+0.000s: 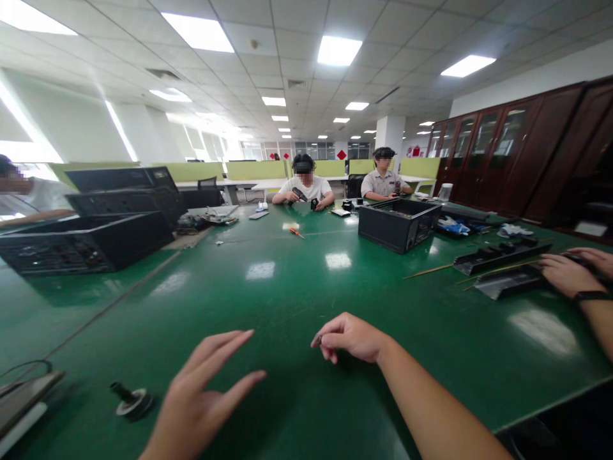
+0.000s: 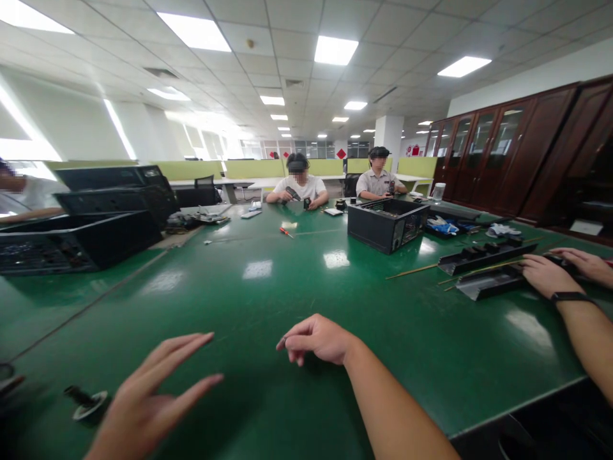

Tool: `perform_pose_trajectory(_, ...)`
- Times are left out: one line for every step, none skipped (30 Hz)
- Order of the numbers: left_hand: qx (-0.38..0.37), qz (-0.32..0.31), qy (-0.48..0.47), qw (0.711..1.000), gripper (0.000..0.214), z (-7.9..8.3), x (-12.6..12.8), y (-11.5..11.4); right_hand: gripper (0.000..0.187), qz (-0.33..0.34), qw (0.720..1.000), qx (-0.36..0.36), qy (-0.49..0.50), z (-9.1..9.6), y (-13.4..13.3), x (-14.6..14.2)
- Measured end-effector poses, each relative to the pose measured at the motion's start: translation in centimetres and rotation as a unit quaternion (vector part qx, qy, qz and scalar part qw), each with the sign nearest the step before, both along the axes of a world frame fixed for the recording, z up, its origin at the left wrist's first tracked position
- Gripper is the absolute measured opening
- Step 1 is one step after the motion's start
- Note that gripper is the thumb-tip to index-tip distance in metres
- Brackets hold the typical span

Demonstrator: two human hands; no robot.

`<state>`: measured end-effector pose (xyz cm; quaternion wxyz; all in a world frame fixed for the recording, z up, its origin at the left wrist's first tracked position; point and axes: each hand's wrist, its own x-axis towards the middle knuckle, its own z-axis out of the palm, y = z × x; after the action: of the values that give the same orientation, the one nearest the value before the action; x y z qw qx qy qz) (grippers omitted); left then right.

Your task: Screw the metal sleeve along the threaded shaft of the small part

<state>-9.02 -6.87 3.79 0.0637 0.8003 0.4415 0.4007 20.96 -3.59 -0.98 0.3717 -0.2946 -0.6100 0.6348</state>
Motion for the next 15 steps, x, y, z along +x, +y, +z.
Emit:
perform_pose_trajectory(-0.032,-0.064,0.006,0.997,0.058,0.2,2.9,0.0,0.042,0.025,1.0,-0.013,0.007,-0.1,-0.1,-0.1)
perform_pose_trajectory(-0.063,-0.119,0.004,0.991,0.056,0.3,5.6,0.0,0.044,0.038,0.999,-0.022,0.015,-0.3,-0.1,-0.2)
perform_pose_trajectory(-0.09,-0.171,-0.01,0.981,0.048,0.2,7.8,0.2,0.045,0.042,0.998,-0.028,0.025,-0.5,-0.1,-0.2)
perform_pose_trajectory(-0.104,-0.208,-0.038,0.972,0.036,0.1,9.7,0.4,0.046,0.039,0.998,-0.032,0.041,-0.7,-0.1,-0.2)
perform_pose_trajectory(-0.109,-0.223,-0.073,0.966,0.026,-0.1,11.1,0.6,0.047,0.033,0.997,-0.033,0.058,-0.9,0.0,-0.2)
perform_pose_trajectory(-0.109,-0.228,-0.105,0.962,0.02,-0.3,12.1,0.7,0.048,0.025,0.996,-0.033,0.076,-1.0,0.1,-0.1)
perform_pose_trajectory(-0.108,-0.225,-0.129,0.96,0.017,-0.5,12.8,0.8,0.05,0.016,0.995,-0.034,0.091,-1.1,0.1,-0.1)
perform_pose_trajectory(-0.108,-0.218,-0.146,0.959,0.018,-0.6,13.2,0.9,0.051,0.01,0.994,-0.035,0.102,-1.1,0.1,-0.1)
perform_pose_trajectory(-0.11,-0.213,-0.154,0.959,0.021,-0.7,13.3,0.9,0.052,0.006,0.993,-0.035,0.11,-1.0,0.1,-0.2)
perform_pose_trajectory(-0.114,-0.211,-0.157,0.958,0.022,-0.7,13.2,0.9,0.053,0.008,0.993,-0.034,0.113,-1.0,0.1,-0.2)
perform_pose_trajectory(-0.115,-0.208,-0.155,0.959,0.022,-0.6,12.9,0.9,0.054,0.014,0.993,-0.033,0.112,-0.9,0.1,-0.2)
perform_pose_trajectory(-0.113,-0.201,-0.148,0.962,0.02,-0.4,12.3,0.8,0.054,0.023,0.993,-0.032,0.112,-0.9,0.1,-0.2)
perform_pose_trajectory(-0.106,-0.186,-0.135,0.967,0.017,-0.2,11.3,0.8,0.055,0.031,0.993,-0.031,0.111,-0.9,0.2,-0.1)
perform_pose_trajectory(-0.093,-0.162,-0.118,0.975,0.016,0.2,9.9,0.7,0.056,0.034,0.993,-0.03,0.107,-0.9,0.2,0.0)
perform_pose_trajectory(-0.074,-0.122,-0.098,0.985,0.016,0.5,8.1,0.6,0.056,0.031,0.994,-0.029,0.1,-0.9,0.3,0.1)
